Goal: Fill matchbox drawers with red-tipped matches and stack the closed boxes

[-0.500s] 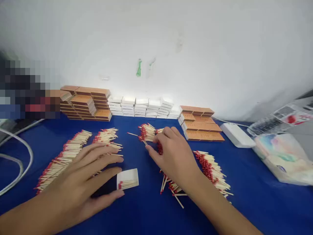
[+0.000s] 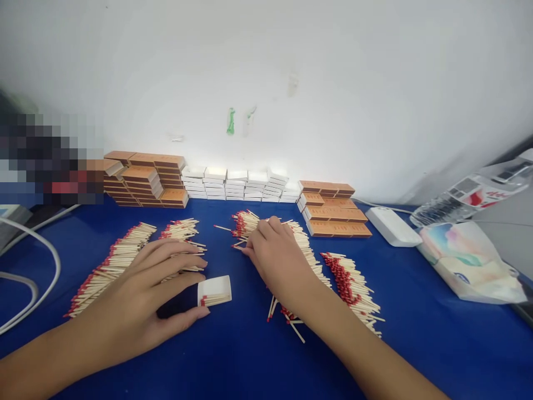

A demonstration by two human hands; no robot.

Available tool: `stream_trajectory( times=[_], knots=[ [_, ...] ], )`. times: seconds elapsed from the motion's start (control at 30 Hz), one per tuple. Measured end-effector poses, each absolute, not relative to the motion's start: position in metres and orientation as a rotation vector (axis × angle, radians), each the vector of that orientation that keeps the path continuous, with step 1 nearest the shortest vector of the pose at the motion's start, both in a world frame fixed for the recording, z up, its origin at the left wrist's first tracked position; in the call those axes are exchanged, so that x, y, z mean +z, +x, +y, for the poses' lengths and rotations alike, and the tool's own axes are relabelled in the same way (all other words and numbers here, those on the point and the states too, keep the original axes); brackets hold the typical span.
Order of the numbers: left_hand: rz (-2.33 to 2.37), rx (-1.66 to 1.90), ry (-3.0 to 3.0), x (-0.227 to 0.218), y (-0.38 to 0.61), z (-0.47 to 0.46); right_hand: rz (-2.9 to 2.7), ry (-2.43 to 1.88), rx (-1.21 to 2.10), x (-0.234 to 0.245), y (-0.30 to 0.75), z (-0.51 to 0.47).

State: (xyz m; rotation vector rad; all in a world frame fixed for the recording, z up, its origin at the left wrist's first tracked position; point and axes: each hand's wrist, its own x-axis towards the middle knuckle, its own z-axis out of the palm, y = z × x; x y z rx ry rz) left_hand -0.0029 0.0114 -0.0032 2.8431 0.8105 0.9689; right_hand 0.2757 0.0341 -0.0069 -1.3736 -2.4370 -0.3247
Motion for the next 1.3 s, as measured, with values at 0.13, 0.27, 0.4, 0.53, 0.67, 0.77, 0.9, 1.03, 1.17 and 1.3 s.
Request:
stream_trajectory(
  times=[0.13, 0.27, 0.4, 0.53, 0.67, 0.77, 0.9, 1.03, 1.17, 1.3],
  knots=[
    [0.848, 0.960, 2.836, -0.003, -0.006, 0.015, -2.456, -1.231, -0.285, 0.002, 0.272, 0.024],
    [0.843, 0.946, 2.849, -0.002, -0.005, 0.015, -2.486, -1.205, -0.234, 0.006, 0.274, 0.020],
    [0.840, 0.951, 2.863, -0.002, -0.005, 0.013, -2.533, -1.183, 0.037, 0.010, 0.283, 0.021],
    [0.824, 0.939, 2.868, 0.000, -0.004, 0.010, -2.553, -1.191, 0.193, 0.011, 0.288, 0.022],
    [0.800, 0.935, 2.880, 0.003, -0.003, 0.008, -2.578, -1.188, 0.168, 0.001, 0.285, 0.023],
    [0.790, 0.944, 2.890, 0.004, -0.002, 0.008, -2.595, -1.183, 0.176, -0.004, 0.285, 0.024],
    [0.773, 0.938, 2.916, 0.005, -0.002, 0.008, -2.616, -1.186, 0.220, -0.001, 0.290, 0.026],
    [0.792, 0.943, 2.903, 0.005, -0.002, 0.008, -2.614, -1.203, 0.183, 0.002, 0.289, 0.028],
    [0.790, 0.960, 2.896, 0.004, -0.002, 0.007, -2.564, -1.221, 0.148, 0.000, 0.278, 0.026],
    [0.770, 0.953, 2.902, 0.003, -0.001, 0.006, -2.529, -1.238, 0.063, -0.002, 0.264, 0.024]
  ],
)
